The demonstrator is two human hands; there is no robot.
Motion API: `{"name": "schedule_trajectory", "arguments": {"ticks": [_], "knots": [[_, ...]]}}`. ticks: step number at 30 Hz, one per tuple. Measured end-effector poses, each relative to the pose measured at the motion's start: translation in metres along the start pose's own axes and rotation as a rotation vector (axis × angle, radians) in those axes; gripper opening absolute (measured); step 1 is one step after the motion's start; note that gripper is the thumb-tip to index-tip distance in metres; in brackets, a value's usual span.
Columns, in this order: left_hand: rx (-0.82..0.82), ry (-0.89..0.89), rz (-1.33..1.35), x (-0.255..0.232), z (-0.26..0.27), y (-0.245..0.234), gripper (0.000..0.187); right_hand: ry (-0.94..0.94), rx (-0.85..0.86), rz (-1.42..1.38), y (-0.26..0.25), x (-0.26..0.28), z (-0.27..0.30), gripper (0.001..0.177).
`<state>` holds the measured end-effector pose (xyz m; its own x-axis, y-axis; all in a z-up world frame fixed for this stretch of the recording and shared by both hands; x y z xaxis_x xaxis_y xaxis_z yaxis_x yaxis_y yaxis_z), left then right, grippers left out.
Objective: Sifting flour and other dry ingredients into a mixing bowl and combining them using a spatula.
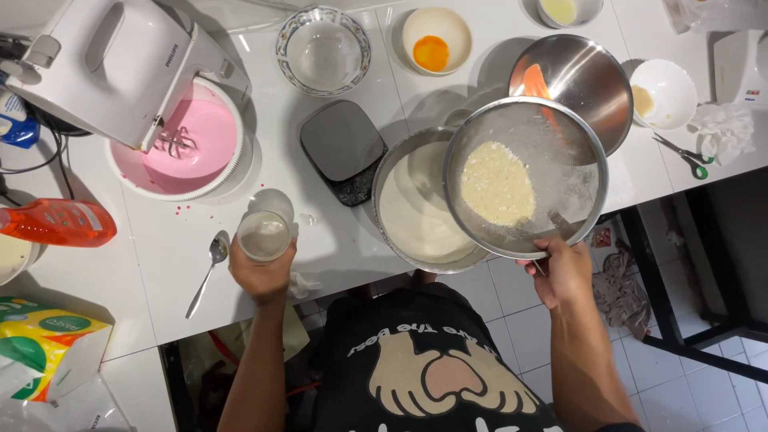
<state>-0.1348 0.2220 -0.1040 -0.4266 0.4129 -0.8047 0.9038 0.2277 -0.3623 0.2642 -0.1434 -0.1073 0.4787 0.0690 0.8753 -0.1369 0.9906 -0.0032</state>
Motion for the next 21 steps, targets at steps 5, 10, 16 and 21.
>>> {"name": "schedule_trajectory", "arguments": {"ticks": [5, 10, 16, 21], "knots": [[0.134, 0.15, -0.045, -0.098, 0.007, 0.029, 0.082, -0.082, 0.047, 0.058, 0.014, 0.054, 0.019, 0.02], [0.291, 0.33, -0.107, -0.185, 0.031, 0.1, 0.079, -0.142, 0.094, 0.132, 0.026, 0.105, 0.029, 0.022], [0.38, 0.291, -0.024, -0.251, 0.029, 0.185, 0.076, -0.06, -0.037, -0.06, -0.039, 0.108, -0.074, 0.037], [0.598, 0.299, -0.024, -0.289, 0.062, 0.319, 0.079, -0.309, -0.012, 0.055, -0.07, 0.179, -0.147, 0.03]]}}
Point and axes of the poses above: each hand's wrist, its own z-axis away from the middle knuckle, its own y-axis out of the palm, x = y × z, the point moved 7 cm from there along -z, towards the middle knuckle, and after that the axes turned 5 degrees about -z, right-handed, at the moved point
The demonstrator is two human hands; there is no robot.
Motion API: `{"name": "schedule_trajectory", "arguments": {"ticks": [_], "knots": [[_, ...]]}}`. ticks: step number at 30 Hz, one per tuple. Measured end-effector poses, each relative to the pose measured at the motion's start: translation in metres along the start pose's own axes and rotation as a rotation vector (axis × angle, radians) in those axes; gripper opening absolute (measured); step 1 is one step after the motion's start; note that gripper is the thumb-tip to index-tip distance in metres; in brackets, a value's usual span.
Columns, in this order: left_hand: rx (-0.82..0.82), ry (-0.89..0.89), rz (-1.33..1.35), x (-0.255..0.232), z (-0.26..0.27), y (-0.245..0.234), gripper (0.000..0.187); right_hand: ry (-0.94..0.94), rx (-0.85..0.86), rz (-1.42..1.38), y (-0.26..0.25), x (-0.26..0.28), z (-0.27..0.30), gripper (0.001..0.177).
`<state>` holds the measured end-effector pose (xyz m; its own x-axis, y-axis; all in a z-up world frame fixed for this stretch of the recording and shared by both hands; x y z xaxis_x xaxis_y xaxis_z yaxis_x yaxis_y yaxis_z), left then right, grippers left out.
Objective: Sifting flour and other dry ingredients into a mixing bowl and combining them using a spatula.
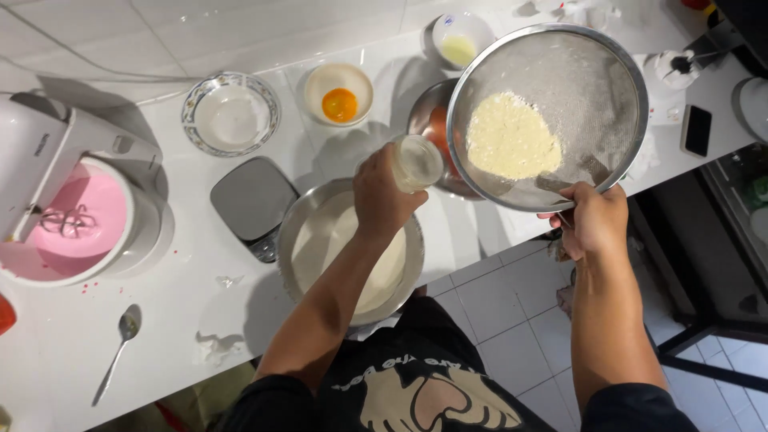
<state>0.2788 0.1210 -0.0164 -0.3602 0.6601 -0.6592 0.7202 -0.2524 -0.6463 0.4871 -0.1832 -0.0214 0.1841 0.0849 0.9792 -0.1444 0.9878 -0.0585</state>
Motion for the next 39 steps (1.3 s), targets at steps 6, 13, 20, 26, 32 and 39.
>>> {"name": "schedule_trajectory", "arguments": {"ticks": [6, 13, 20, 26, 32, 39], "knots": [[0.047, -0.039, -0.083, -0.055, -0.042, 0.098, 0.072, -0.232, 0.164, 0.111, 0.03, 0.079, -0.044, 0.064], [-0.083, -0.07, -0.14, -0.063, -0.051, 0.147, 0.071, -0.337, 0.215, 0.265, 0.029, 0.091, -0.107, 0.065], [-0.141, -0.122, -0.174, -0.086, -0.052, 0.124, 0.06, -0.4, 0.289, 0.238, 0.045, 0.105, -0.116, 0.062], [-0.08, -0.209, -0.255, -0.075, -0.052, 0.113, 0.07, -0.414, 0.308, 0.229, 0.045, 0.08, -0.133, 0.064], [-0.119, -0.267, -0.357, -0.025, -0.043, 0.117, 0.077, -0.825, 0.2, 0.707, 0.056, 0.061, -0.081, 0.076], [-0.152, -0.382, -0.272, -0.044, -0.032, 0.068, 0.076, -1.319, 0.081, 0.868, 0.074, 0.043, -0.052, 0.063]]}}
Point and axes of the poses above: each hand's wrist, its own z-axis away from the middle knuckle, its own y-axis out of the palm, x = y × z, the point moved 7 cm from there along -z, towards the middle knuckle, and after that the axes turned 5 degrees about -z, right-handed, at the moved point
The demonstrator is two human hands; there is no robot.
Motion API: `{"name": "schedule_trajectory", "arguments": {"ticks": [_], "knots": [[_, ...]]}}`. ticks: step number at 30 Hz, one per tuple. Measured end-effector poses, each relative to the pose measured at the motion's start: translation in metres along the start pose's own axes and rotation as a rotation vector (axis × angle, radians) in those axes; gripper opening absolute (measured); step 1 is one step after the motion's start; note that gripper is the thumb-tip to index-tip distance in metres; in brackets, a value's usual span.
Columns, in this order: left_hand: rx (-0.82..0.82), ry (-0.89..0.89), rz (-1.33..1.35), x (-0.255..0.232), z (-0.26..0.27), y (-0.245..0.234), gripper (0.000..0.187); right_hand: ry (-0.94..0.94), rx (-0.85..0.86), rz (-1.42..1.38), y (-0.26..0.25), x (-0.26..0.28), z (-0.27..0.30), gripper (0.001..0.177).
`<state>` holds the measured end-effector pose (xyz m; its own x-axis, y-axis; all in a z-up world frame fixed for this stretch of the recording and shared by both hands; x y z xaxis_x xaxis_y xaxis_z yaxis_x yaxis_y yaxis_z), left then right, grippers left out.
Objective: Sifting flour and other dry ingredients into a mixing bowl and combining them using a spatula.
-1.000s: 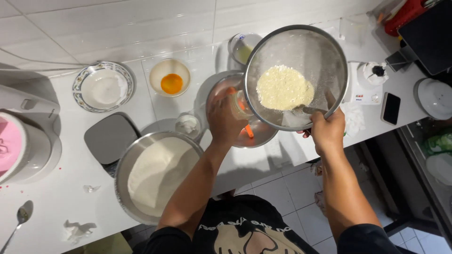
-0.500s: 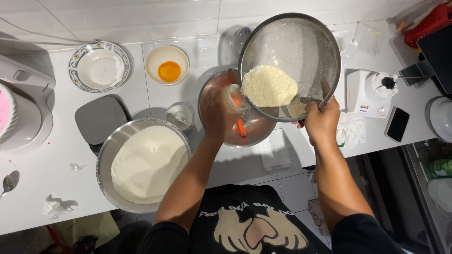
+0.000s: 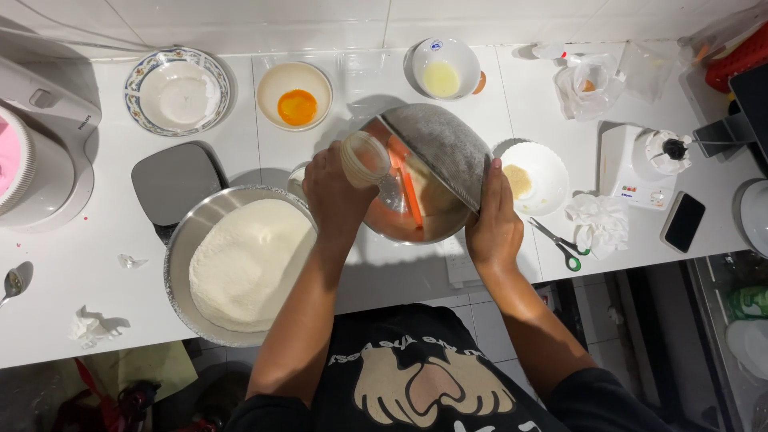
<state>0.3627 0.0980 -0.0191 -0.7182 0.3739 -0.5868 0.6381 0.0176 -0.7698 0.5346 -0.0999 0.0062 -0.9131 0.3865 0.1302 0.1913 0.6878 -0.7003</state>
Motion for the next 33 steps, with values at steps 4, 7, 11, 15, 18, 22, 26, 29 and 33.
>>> {"name": "schedule_trajectory", "arguments": {"ticks": [4, 7, 11, 15, 18, 22, 26, 29, 33], "knots": [[-0.006, -0.013, 0.01, 0.0, 0.005, -0.009, 0.077, -0.046, 0.025, 0.0, 0.01, -0.007, 0.005, 0.068], [-0.017, 0.012, 0.096, -0.005, 0.004, -0.019, 0.078, -0.046, -0.079, -0.093, -0.002, -0.004, -0.009, 0.054], [-0.018, 0.008, 0.134, -0.001, 0.009, -0.018, 0.075, -0.021, -0.097, -0.157, 0.001, -0.013, -0.001, 0.052], [-0.033, 0.018, 0.117, 0.0, 0.009, -0.013, 0.074, -0.043, -0.077, -0.102, 0.011, -0.022, 0.003, 0.054], [-0.039, 0.059, 0.136, -0.003, 0.01, -0.021, 0.073, -0.1, -0.119, -0.094, 0.013, -0.028, 0.012, 0.059], [-0.026, 0.057, 0.15, -0.006, 0.014, -0.021, 0.072, -0.157, -0.117, -0.022, 0.01, -0.022, 0.011, 0.053], [-0.033, 0.096, 0.203, -0.004, 0.013, -0.019, 0.075, -0.132, -0.13, -0.091, 0.01, -0.023, 0.006, 0.055], [-0.065, 0.135, 0.254, -0.006, 0.006, -0.021, 0.074, -0.124, -0.144, -0.104, 0.009, -0.018, -0.01, 0.053], [-0.103, 0.172, 0.264, -0.007, 0.009, -0.021, 0.076, -0.061, -0.139, -0.188, 0.003, -0.023, -0.009, 0.051]]}}
Point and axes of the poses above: each hand's wrist, its own z-axis away from the middle knuckle, its own y-axis out of the palm, x = y × z, the point moved 7 cm from there along -z, towards the middle knuckle, and after that the axes turned 5 degrees about -z, right-handed, at the moved point
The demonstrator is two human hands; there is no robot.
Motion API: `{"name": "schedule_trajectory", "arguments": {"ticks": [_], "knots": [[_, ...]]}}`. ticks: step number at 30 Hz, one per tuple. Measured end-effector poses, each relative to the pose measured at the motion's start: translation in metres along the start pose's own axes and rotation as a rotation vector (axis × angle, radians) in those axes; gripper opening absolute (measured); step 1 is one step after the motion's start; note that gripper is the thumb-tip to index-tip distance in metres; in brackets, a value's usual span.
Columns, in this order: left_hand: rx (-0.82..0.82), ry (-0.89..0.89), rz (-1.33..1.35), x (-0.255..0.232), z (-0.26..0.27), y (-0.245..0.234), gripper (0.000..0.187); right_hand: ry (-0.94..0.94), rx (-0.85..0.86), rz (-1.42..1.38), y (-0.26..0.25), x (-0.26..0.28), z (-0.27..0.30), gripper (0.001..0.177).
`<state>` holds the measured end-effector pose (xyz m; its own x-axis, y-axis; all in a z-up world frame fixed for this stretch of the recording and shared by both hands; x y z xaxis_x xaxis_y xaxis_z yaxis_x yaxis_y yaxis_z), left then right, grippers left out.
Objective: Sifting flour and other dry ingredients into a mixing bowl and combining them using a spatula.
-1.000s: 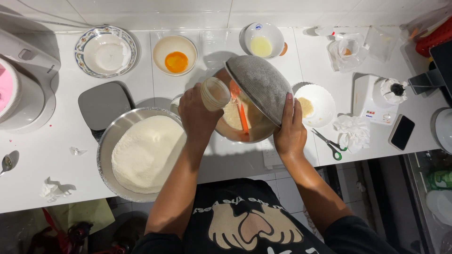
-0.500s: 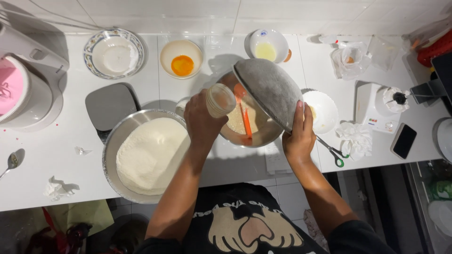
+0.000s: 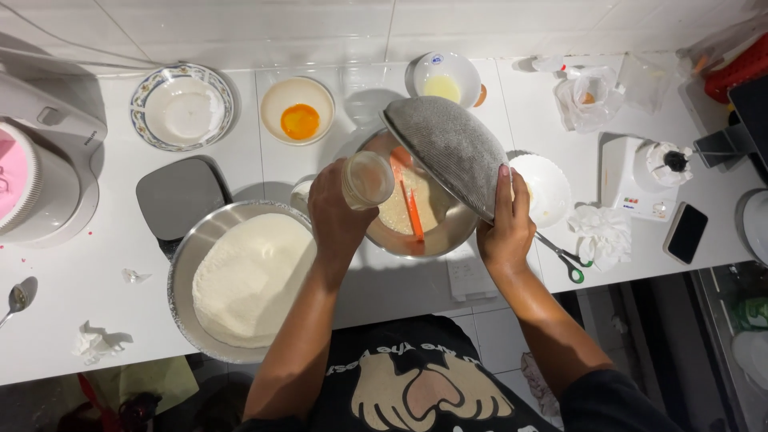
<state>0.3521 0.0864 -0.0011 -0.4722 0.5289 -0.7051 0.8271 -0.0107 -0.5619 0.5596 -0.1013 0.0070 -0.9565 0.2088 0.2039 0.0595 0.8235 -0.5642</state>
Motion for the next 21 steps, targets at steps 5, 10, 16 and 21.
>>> {"name": "schedule_trajectory", "arguments": {"ticks": [5, 10, 16, 21], "knots": [[-0.032, 0.032, -0.009, -0.003, -0.012, 0.003, 0.074, -0.038, 0.018, 0.057, 0.012, -0.007, -0.009, 0.048], [-0.003, 0.007, -0.003, -0.001, -0.01, 0.003, 0.075, 0.123, 0.059, -0.014, 0.011, -0.012, -0.006, 0.06], [-0.016, -0.028, 0.075, 0.001, -0.01, 0.006, 0.076, 0.302, 0.064, -0.133, 0.003, -0.029, -0.013, 0.072], [0.008, -0.083, 0.12, 0.002, -0.01, 0.009, 0.08, 1.403, -0.106, -0.764, 0.035, -0.123, 0.063, 0.031]]}}
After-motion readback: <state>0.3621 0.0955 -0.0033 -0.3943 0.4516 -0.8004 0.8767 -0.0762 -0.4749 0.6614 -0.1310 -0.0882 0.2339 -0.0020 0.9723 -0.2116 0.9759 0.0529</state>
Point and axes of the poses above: each hand's wrist, its own z-axis away from the middle knuckle, its own y-axis out of the palm, x = y × z, the point moved 7 cm from there along -z, towards the middle knuckle, and after that the axes turned 5 degrees about -z, right-handed, at the moved point
